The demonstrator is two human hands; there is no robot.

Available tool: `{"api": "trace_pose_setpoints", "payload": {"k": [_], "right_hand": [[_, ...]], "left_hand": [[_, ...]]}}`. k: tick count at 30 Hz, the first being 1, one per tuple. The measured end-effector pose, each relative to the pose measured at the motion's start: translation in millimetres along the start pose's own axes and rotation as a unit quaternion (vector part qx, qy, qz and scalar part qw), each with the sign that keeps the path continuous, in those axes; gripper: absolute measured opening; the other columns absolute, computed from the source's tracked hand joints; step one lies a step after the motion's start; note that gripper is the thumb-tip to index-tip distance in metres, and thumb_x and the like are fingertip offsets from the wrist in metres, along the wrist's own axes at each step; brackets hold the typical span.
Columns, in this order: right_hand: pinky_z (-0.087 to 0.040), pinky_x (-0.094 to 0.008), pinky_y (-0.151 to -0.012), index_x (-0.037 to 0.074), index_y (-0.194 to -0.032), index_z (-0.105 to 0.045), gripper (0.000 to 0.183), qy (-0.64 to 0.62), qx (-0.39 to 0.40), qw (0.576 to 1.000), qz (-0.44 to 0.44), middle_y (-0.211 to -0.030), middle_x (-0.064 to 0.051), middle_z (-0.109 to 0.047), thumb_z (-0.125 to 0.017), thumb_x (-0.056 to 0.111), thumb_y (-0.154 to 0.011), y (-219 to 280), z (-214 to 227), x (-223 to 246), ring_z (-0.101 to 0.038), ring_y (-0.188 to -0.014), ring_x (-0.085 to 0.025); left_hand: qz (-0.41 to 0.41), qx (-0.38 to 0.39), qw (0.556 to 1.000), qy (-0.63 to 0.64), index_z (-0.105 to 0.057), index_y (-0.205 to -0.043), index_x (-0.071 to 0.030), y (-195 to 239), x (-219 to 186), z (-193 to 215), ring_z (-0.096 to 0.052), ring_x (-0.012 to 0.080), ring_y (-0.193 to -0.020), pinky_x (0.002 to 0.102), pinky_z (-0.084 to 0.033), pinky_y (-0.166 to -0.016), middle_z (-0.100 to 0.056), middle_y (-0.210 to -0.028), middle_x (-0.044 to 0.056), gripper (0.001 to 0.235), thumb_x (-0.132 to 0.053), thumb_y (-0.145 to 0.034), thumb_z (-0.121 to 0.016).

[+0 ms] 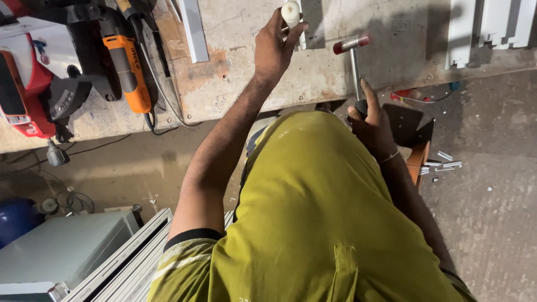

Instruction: The person is using a hammer and a chisel-like tool to fit or adjust plastic end caps or components into aluminum metal profiles.

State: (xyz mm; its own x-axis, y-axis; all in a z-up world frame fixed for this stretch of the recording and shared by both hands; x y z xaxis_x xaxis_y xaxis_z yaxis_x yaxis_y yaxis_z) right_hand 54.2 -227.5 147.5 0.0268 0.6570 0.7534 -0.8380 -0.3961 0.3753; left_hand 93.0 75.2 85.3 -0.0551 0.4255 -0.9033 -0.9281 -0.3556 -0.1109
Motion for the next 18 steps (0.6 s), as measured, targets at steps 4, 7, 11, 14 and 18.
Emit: {"api": "trace_pose_setpoints", "payload": {"k": [4, 7, 11, 14, 18], "right_hand": [[-0.053, -0.038, -0.073, 0.015, -0.164, -0.032, 0.071, -0.018, 0.016, 1.000, -0.006, -0.082, -0.013, -0.060, -0.058, 0.025, -0.099, 2, -1, 0, -0.063, -0.071, -0.024], [-0.053, -0.038, -0.076, 0.014, -0.165, -0.032, 0.071, -0.007, 0.011, 1.000, 0.022, -0.085, -0.014, -0.059, -0.059, 0.025, -0.101, 2, 0, -1, -0.061, -0.074, -0.026], [-0.054, -0.038, -0.079, 0.014, -0.167, -0.031, 0.071, 0.013, -0.003, 0.995, 0.100, -0.101, -0.018, -0.064, -0.062, 0.020, -0.103, -1, 7, 13, -0.065, -0.082, -0.026], [-0.057, -0.037, -0.079, 0.011, -0.167, -0.032, 0.067, 0.069, -0.040, 0.976, 0.203, -0.108, -0.019, -0.069, -0.062, 0.017, -0.107, 2, 22, 50, -0.070, -0.085, -0.025], [-0.059, -0.035, -0.079, 0.006, -0.163, -0.028, 0.052, 0.055, -0.112, 0.942, 0.310, -0.097, -0.012, -0.069, -0.056, 0.016, -0.120, -3, 30, 61, -0.072, -0.081, -0.021]], "left_hand": [[-0.014, 0.002, 1.000, -0.006, -0.055, -0.130, -0.005, -3, 0, -3, -0.080, 0.0272, -0.103, 0.037, -0.068, -0.079, -0.079, -0.109, 0.013, 0.051, -0.047, -0.103, -0.065], [-0.021, 0.001, 1.000, -0.022, -0.055, -0.130, -0.004, -4, -2, -4, -0.080, 0.0284, -0.103, 0.038, -0.071, -0.079, -0.079, -0.109, 0.013, 0.052, -0.047, -0.103, -0.066], [-0.046, 0.007, 0.998, -0.041, -0.054, -0.135, -0.005, -4, -12, -6, -0.079, 0.0285, -0.103, 0.037, -0.070, -0.080, -0.078, -0.111, 0.014, 0.053, -0.045, -0.103, -0.069], [-0.060, 0.010, 0.997, -0.048, -0.055, -0.136, -0.006, 0, -19, -6, -0.080, 0.0276, -0.101, 0.038, -0.068, -0.083, -0.078, -0.110, 0.014, 0.052, -0.042, -0.102, -0.071], [-0.081, 0.001, 0.996, -0.041, -0.059, -0.132, -0.006, 2, -27, -4, -0.081, 0.0264, -0.100, 0.039, -0.067, -0.087, -0.079, -0.108, 0.012, 0.047, -0.039, -0.102, -0.074]]}}
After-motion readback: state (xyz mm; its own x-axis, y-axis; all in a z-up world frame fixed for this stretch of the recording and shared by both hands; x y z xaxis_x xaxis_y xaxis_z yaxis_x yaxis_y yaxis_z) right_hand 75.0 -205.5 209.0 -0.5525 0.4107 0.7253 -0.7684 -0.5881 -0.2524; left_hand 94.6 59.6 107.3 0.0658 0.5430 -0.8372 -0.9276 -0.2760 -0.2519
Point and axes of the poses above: each hand's wrist, its own y-axis away from the middle knuckle, its own z-axis out of the back of the hand, x = y × z, the point moved 5 cm from there along -y, towards the middle knuckle
